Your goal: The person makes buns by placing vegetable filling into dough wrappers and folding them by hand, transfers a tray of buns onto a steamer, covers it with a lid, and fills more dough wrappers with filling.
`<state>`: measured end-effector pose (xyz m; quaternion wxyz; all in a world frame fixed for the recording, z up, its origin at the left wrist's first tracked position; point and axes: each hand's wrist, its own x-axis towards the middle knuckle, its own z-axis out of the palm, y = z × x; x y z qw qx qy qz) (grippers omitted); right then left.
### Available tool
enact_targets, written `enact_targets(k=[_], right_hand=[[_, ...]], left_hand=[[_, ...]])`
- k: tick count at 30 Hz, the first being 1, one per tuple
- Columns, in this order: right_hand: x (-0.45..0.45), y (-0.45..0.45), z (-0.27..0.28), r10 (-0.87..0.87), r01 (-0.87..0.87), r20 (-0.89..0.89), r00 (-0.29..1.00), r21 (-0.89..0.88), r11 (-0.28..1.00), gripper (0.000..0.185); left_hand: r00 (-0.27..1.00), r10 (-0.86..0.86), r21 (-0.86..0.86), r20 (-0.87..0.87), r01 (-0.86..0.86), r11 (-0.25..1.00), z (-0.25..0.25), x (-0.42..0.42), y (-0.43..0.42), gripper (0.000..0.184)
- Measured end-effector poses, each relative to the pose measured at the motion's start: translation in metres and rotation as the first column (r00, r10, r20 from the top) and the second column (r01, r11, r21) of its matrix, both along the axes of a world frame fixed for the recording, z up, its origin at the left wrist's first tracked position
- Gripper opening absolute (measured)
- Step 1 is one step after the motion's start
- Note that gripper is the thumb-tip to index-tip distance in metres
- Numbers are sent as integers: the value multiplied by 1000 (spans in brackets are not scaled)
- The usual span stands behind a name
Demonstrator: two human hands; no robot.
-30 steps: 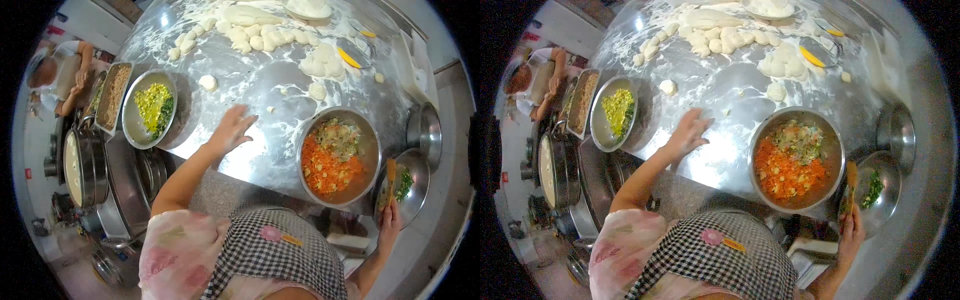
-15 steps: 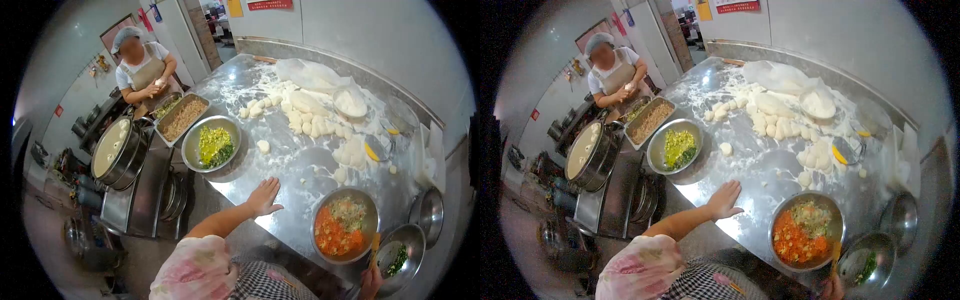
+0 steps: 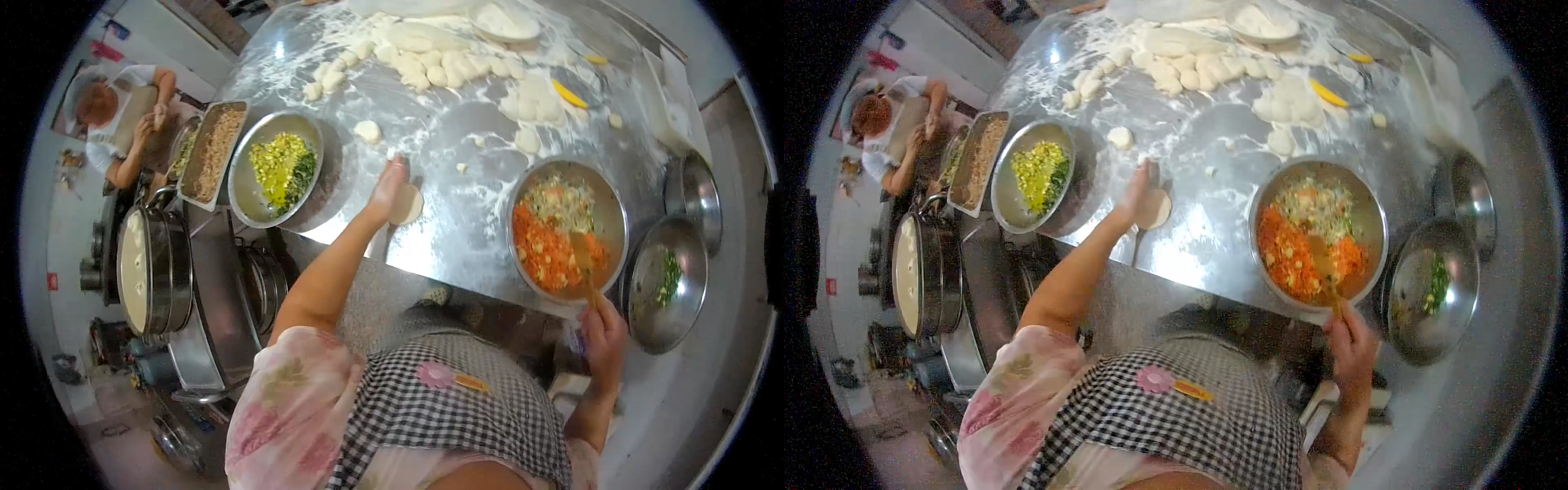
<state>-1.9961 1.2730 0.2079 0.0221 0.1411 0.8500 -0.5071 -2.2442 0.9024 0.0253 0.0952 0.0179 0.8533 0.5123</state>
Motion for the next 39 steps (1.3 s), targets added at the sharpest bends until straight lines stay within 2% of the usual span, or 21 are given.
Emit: enact_targets(k=[2,3,4,7,10,12,13,16,19,20,22,24,26,28,29,31,34,35,36,38,39], right_hand=[[-2,-10,-7,15,-10,61,998,-82,997,33],[-4,-21,-2,46,-36,58,997,-156,987,34],[-8,-29,-5,51,-41,64,997,-144,989,34],[-24,-60,-4,94,-73,151,984,-139,988,30],[-40,-90,-18,114,-83,115,987,-244,966,28],[-52,-106,-47,176,-176,-19,984,-165,970,27],[-59,-114,-59,209,-218,-84,974,-118,969,26],[-85,-138,-70,258,-236,94,961,-196,952,26],[-109,-157,-83,236,-227,74,969,-108,968,27],[-119,-161,-75,227,-221,84,970,-72,973,29],[-134,-167,-56,192,-194,117,974,3,981,32],[-144,-169,-73,76,-102,-106,991,-270,957,33],[-139,-169,-36,39,-114,-190,981,-404,908,33],[-127,-161,2,30,-60,-170,985,-176,983,33],[-120,-155,4,17,-46,-195,981,-148,988,34],[-108,-136,1,20,-41,-143,989,-143,989,34],[-72,-65,-18,-330,362,-306,893,54,931,31],[-53,-34,-1,-478,476,-117,871,-45,878,31],[-31,4,-6,-531,562,-204,823,151,813,32],[24,78,-19,-698,788,-369,614,348,509,36],[50,107,-25,-781,832,-336,526,395,391,39]], left_hand=[[997,-75,30,-36,76,997,-10,11,-5,70],[952,-296,-341,-75,254,905,35,38,9,68],[863,-504,-664,-30,359,656,60,58,15,67],[763,-528,-659,-374,182,730,24,79,3,60],[823,-515,-550,-240,322,771,13,41,-11,54],[989,-99,-247,-110,69,967,31,23,-18,45],[947,-87,-432,-310,-59,900,31,23,-18,38],[992,-117,-536,-49,72,841,34,25,-16,28],[978,8,-183,-208,-47,982,25,44,-9,26],[991,101,173,92,-116,978,32,50,-2,26],[981,52,459,188,-134,878,58,58,17,23],[965,-59,697,257,-142,703,101,68,40,20],[843,-251,853,475,-371,368,163,79,50,31],[757,-314,803,573,-442,399,154,77,56,35],[926,-295,646,236,77,759,140,80,68,33],[897,-427,238,-113,442,865,132,95,97,26],[908,-417,421,-24,388,820,104,101,136,20],[869,-484,310,-103,490,815,109,98,151,24],[819,-546,192,-179,573,797,113,96,166,28],[845,-514,390,-149,528,755,136,106,194,32],[725,-643,23,-247,668,744,138,102,213,33]])
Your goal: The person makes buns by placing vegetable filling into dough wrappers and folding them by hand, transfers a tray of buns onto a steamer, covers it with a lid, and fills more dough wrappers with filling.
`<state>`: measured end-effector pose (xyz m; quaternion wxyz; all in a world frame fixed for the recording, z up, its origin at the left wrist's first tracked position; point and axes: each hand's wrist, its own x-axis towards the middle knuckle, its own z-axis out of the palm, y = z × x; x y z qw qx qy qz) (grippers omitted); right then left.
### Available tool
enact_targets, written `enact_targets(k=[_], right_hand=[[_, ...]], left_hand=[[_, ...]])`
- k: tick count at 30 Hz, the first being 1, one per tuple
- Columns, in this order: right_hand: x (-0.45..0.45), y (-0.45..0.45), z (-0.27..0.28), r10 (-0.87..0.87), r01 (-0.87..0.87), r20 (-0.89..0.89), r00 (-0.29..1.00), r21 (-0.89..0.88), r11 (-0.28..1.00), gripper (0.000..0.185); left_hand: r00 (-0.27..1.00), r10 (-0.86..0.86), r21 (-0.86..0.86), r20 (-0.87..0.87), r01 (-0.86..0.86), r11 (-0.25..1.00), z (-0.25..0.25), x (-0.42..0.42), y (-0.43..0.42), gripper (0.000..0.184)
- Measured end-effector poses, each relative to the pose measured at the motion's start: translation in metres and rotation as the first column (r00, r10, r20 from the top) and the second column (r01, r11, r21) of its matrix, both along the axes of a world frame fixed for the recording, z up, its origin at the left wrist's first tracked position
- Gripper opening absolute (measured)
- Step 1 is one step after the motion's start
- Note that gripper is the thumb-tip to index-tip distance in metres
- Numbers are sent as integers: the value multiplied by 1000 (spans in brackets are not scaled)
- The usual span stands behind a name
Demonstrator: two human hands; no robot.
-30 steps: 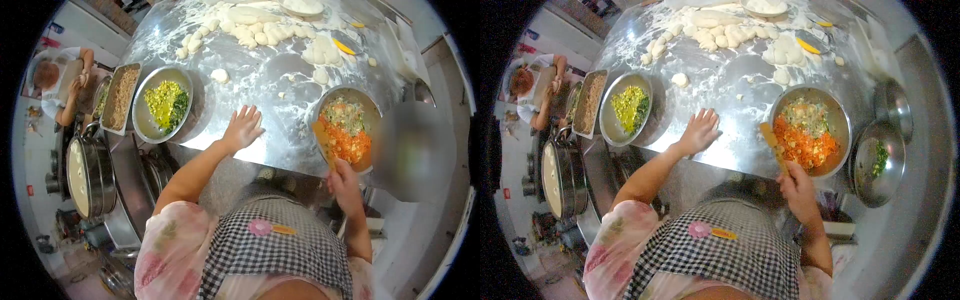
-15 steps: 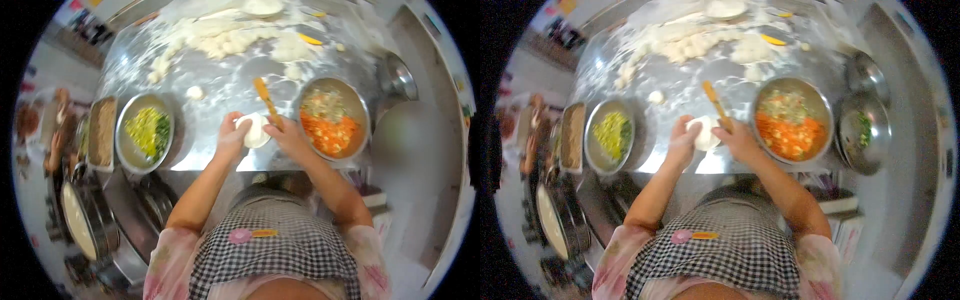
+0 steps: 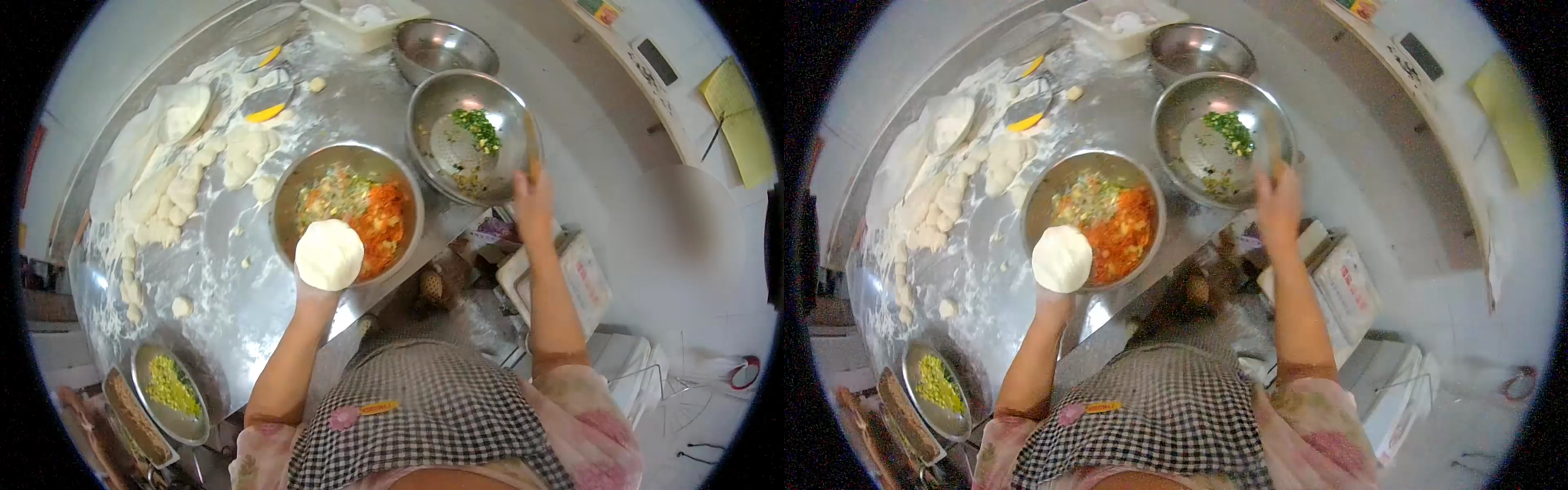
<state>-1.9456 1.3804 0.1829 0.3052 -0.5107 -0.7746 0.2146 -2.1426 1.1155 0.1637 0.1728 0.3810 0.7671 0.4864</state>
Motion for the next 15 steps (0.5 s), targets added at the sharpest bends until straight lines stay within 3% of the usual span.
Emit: enact_targets(k=[1,2,4,5,7,8,10,13,15], right_hand=[[18,23,-7,-142,142,57,988,2,990,42],[27,38,-13,-167,169,78,983,-15,986,41],[41,65,-28,-203,211,120,972,-57,976,39],[46,77,-34,-155,143,107,982,108,984,36],[50,101,-46,-41,-3,95,995,418,908,32],[50,110,-35,92,-172,239,967,338,925,30],[48,125,10,372,-471,465,803,114,875,27],[33,153,24,558,-626,660,502,-167,761,22],[21,177,13,556,-716,733,392,-136,684,19]], left_hand=[[944,-118,-206,-309,55,977,3,-5,19,34],[993,-28,-6,-111,27,1000,-5,3,36,32],[982,-99,216,159,63,974,-14,6,70,29],[948,-151,323,281,55,945,-16,8,87,27],[692,-146,306,707,-114,945,19,27,123,27],[758,-155,320,633,-74,944,18,29,141,26],[734,-196,377,650,-87,922,13,28,175,27],[764,-153,417,627,-163,894,12,29,207,29],[775,-89,410,626,-230,883,8,30,217,30]])
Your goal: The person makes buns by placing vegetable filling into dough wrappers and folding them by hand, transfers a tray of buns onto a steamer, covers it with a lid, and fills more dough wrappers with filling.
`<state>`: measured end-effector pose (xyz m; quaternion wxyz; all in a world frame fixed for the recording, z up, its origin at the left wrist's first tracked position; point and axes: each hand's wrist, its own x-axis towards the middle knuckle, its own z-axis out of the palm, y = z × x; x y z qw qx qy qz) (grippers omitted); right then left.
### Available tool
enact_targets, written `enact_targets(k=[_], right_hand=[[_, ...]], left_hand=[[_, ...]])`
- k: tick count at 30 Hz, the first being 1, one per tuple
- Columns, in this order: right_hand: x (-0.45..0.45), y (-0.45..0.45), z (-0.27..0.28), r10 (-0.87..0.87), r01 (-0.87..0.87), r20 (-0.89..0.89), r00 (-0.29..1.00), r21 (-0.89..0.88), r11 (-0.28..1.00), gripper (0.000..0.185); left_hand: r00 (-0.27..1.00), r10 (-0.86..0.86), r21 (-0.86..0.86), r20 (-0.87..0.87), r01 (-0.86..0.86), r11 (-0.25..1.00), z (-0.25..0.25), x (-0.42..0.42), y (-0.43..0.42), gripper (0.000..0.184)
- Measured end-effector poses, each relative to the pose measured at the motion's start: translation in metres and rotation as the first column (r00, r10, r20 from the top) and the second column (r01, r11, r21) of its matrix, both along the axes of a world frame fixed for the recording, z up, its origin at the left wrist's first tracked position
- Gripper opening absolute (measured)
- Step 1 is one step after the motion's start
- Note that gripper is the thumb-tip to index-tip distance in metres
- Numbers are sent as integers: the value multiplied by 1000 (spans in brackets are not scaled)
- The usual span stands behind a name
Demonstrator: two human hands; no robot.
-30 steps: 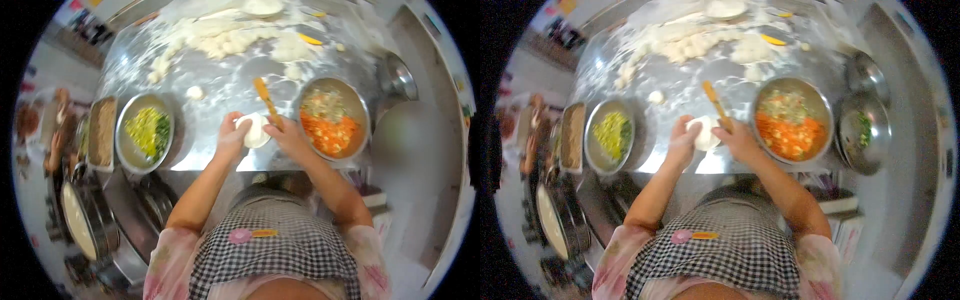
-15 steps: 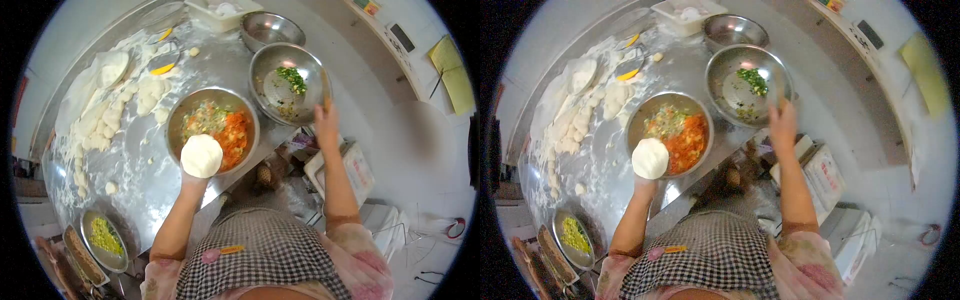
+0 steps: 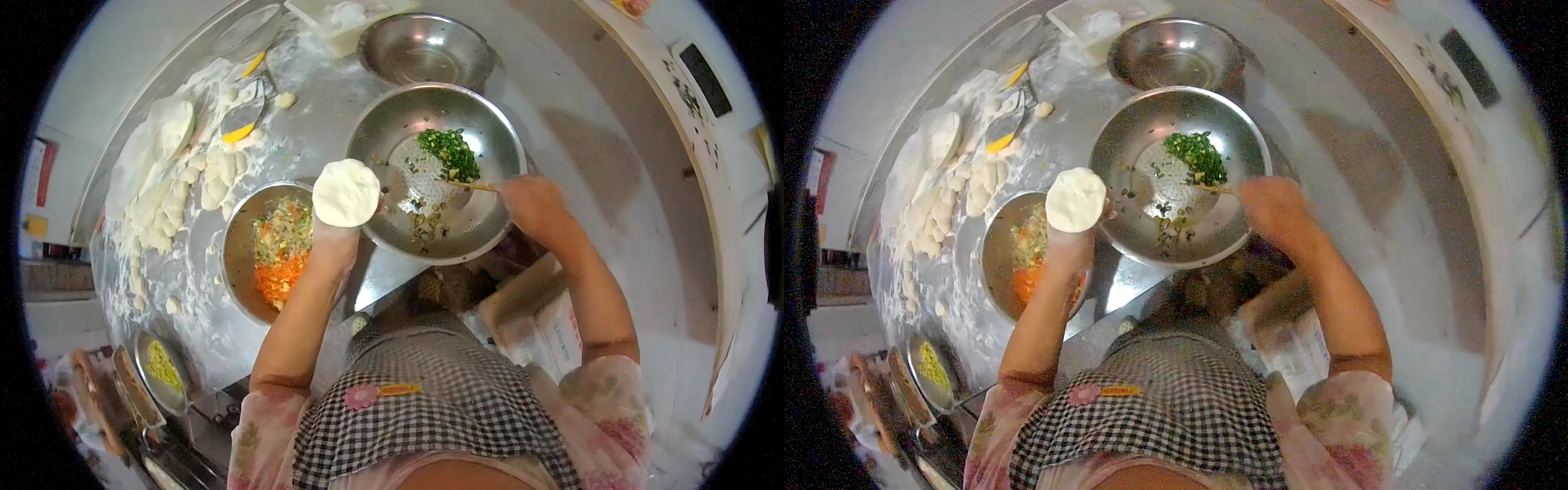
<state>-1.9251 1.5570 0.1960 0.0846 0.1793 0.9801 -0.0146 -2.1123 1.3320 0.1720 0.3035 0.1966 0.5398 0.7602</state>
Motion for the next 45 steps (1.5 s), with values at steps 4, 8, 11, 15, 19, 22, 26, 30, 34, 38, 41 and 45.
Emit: enact_targets(k=[4,8,11,15,19,22,26,30,34,38,41,45], right_hand=[[-22,3,10,62,-67,102,993,45,997,15],[-19,6,4,140,-128,176,974,-81,989,14],[-26,7,25,41,-38,194,980,-19,999,16],[-27,10,27,-11,10,99,995,9,1000,20],[-34,28,14,9,-6,-47,999,80,997,20],[-25,8,15,14,-12,-179,984,12,1000,19],[-40,-12,-16,-35,32,-67,997,-58,998,16],[-28,-25,-8,-306,263,-165,938,-241,934,13],[-1,-47,28,-510,457,-77,857,-348,819,19],[-4,-46,-1,-526,465,-120,842,-335,820,17],[-35,-36,-19,-643,528,-96,760,-485,697,15],[-54,-31,-43,-666,446,-198,719,-604,661,15]], left_hand=[[991,119,-42,59,-116,992,-8,1,-5,33],[985,149,-91,90,-141,986,-8,-4,-5,36],[992,117,-149,52,-108,983,3,-10,4,37],[1000,-12,-53,11,13,999,4,-19,26,38],[991,-47,-91,128,59,994,-1,-29,58,41],[988,-87,-124,125,103,987,-3,-33,77,40],[956,-233,-108,179,255,961,-16,-41,105,41],[908,-350,-117,230,383,916,-45,-50,123,39],[942,-270,-321,201,323,890,-65,-50,135,33],[637,-652,-754,-412,164,636,-88,-65,160,17],[103,-825,-826,-555,-186,532,-95,-67,174,15],[600,-604,-792,-525,-84,605,-89,-56,166,29]])
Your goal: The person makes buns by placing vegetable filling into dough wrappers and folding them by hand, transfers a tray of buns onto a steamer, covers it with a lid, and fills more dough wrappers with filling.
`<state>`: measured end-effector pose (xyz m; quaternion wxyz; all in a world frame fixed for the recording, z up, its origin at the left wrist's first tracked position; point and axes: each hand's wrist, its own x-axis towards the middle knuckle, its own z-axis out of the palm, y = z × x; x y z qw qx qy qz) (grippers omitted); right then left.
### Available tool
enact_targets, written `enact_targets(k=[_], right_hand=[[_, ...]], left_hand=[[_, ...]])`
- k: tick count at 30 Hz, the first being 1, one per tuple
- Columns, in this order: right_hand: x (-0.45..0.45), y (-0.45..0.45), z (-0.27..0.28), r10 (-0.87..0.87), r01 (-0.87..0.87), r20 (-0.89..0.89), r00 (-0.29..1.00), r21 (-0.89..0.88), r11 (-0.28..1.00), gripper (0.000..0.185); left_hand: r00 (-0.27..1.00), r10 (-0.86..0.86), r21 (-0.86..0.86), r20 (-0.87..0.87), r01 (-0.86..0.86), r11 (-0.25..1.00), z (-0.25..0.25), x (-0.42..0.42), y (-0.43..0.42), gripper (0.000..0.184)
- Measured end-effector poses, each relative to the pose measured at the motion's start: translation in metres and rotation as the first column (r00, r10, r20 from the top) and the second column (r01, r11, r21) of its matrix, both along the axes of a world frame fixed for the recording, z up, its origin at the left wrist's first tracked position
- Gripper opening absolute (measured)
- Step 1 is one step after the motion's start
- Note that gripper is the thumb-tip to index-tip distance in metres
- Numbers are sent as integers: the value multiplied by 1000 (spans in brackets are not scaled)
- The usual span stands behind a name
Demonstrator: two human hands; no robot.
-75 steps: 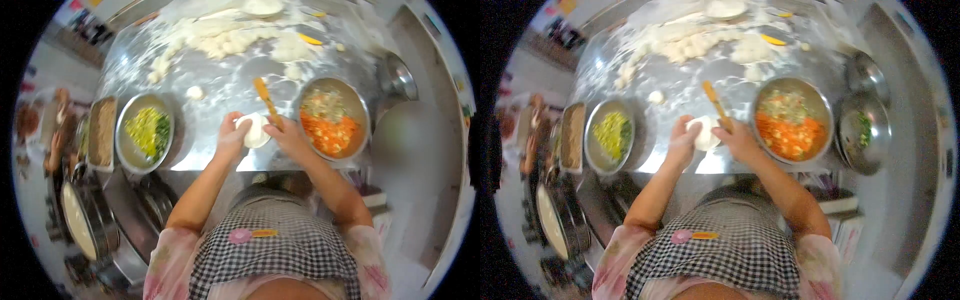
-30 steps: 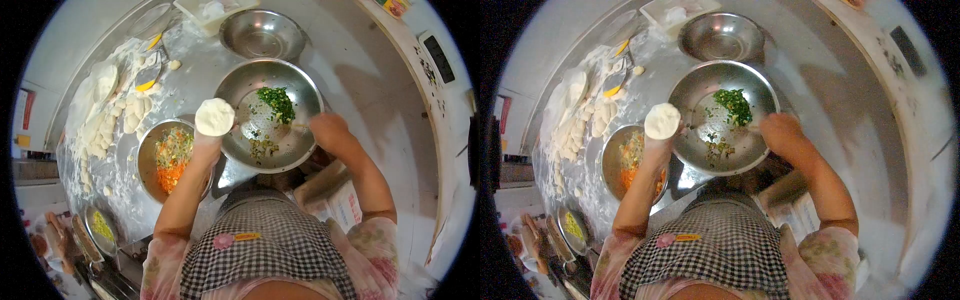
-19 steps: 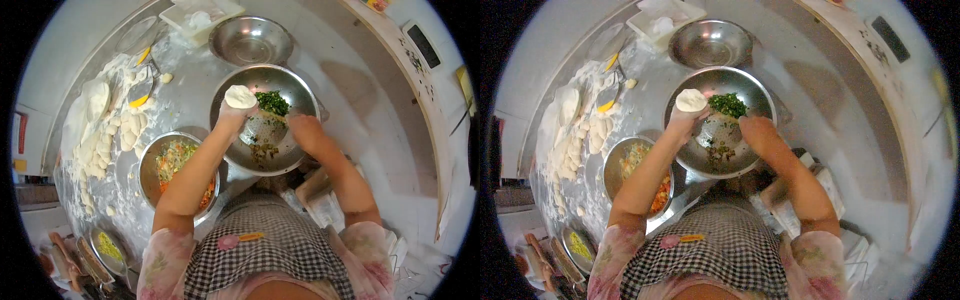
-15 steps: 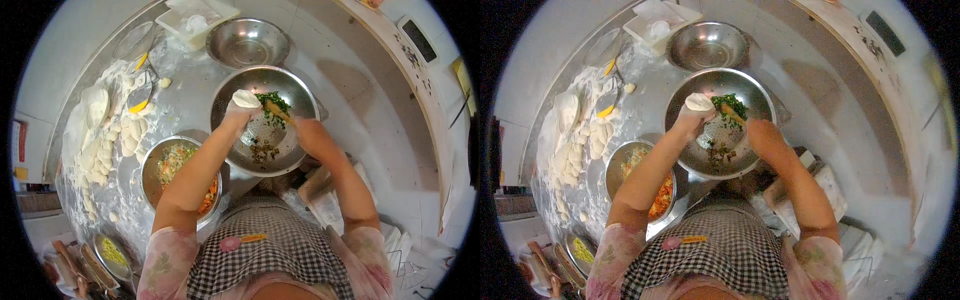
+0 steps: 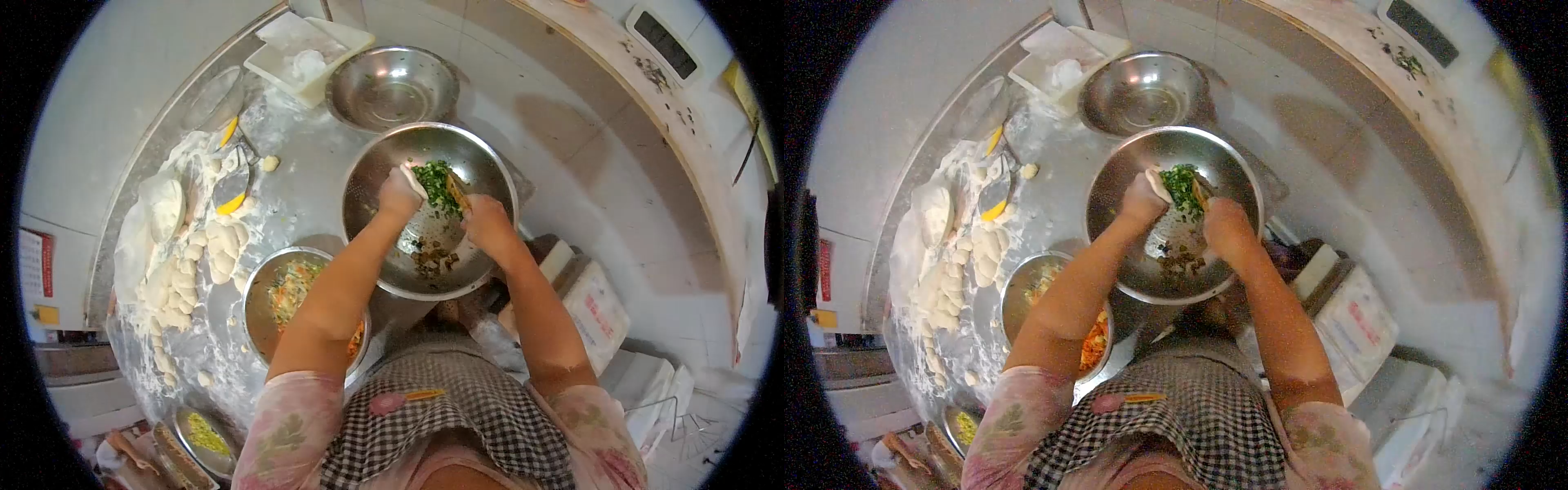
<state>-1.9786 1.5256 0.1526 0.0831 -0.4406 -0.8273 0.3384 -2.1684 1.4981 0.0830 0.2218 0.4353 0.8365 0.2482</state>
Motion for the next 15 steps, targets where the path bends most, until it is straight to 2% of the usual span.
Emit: enact_targets(k=[2,7,10,13,15], right_hand=[[-8,-8,10,54,-53,-3,999,30,998,16],[-15,-22,6,184,-183,7,983,127,975,14],[14,-23,48,227,-229,33,973,121,966,14],[40,-25,64,101,-127,392,914,40,991,14],[42,-26,51,109,-134,328,938,54,990,13]], left_hand=[[996,-1,48,-84,5,999,25,11,-9,36],[991,-35,91,-130,47,995,26,13,-9,36],[995,-50,107,-86,59,993,20,12,-13,41],[993,-54,130,-108,68,989,8,9,-12,46],[991,-63,131,-122,79,988,10,11,-15,48]])
